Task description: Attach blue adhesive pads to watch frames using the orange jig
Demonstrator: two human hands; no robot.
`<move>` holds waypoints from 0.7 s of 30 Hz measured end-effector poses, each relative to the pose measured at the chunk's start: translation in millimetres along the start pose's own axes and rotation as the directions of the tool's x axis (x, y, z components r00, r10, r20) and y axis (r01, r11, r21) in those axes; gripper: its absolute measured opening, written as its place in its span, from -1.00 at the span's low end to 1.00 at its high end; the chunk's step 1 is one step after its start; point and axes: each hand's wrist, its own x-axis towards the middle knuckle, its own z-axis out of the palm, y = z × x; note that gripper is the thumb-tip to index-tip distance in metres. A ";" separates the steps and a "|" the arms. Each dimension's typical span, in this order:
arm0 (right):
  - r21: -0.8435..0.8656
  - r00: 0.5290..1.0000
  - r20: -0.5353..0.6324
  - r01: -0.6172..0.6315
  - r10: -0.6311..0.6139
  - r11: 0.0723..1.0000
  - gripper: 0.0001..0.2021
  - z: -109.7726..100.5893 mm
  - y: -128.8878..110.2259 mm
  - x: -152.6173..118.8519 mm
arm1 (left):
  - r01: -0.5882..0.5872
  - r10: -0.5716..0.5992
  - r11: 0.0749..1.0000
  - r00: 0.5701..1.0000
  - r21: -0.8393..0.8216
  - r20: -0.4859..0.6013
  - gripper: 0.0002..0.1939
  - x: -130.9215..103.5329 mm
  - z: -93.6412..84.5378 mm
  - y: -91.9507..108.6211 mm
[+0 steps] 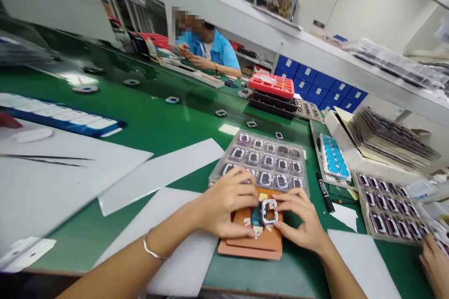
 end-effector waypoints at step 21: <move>-0.074 0.997 -0.073 0.017 -0.022 0.997 -0.90 21.1 -18.6 6.5 | 0.130 -0.130 0.991 0.987 0.008 0.099 -0.46 -1.1 -1.0 -3.3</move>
